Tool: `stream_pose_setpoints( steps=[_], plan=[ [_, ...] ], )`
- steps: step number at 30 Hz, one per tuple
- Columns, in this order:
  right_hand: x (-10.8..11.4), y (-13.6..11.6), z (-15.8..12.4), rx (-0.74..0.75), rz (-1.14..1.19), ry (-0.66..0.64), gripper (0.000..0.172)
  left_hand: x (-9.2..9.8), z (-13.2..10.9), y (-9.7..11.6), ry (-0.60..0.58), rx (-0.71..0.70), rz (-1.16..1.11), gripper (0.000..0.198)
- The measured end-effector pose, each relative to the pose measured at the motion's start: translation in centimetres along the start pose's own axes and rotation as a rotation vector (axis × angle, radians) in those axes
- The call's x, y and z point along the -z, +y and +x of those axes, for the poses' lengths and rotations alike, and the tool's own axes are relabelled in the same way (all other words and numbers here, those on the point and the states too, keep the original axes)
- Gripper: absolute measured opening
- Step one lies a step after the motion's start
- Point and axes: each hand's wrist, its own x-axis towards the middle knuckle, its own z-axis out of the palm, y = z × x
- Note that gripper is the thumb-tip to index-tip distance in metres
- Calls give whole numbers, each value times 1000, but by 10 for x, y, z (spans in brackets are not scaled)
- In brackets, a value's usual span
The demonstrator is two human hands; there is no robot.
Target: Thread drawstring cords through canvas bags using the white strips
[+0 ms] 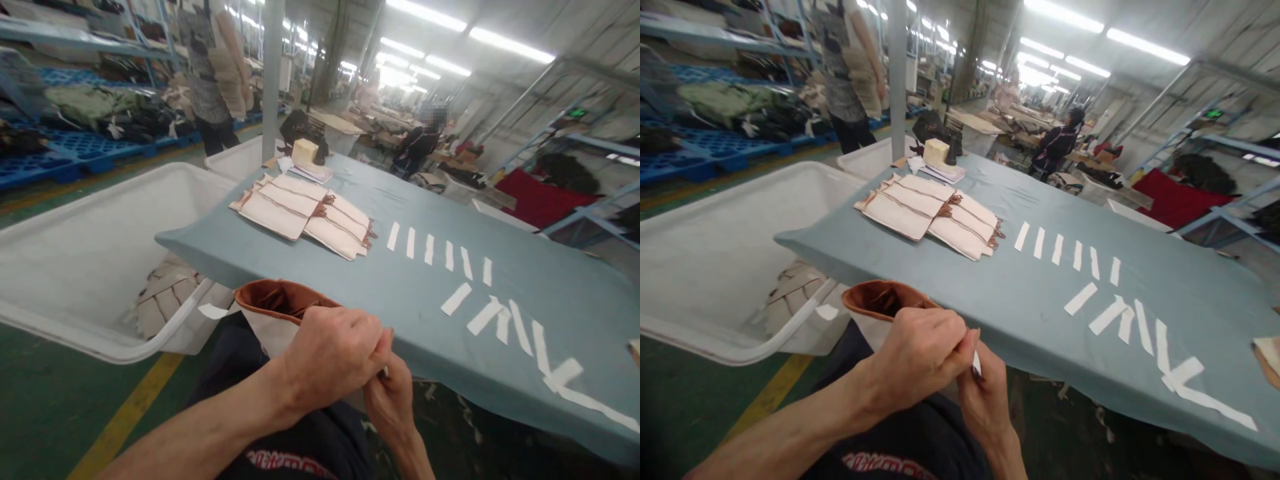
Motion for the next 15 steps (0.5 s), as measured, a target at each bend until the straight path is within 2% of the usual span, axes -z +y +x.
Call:
stream_pose_setpoints(
  steps=[3, 7, 10, 12, 15],
  plan=[
    [-3, 2, 4, -53, 28, 7, 55, -2, 2, -6, -8, 16, -14, 46],
    [-10, 9, 9, -102, 85, -26, 48, -1, 2, -18, 8, 51, -36, 53],
    [-15, 16, 15, -134, 104, -112, 50, 3, -1, -31, 32, 84, -55, 56],
    [-17, 20, 21, -134, 108, -216, 51, 5, -4, -39, 41, 88, -76, 54],
    [-24, 27, 32, -63, 86, -325, 47, 5, -10, -51, 68, 78, -108, 50]
  ],
)
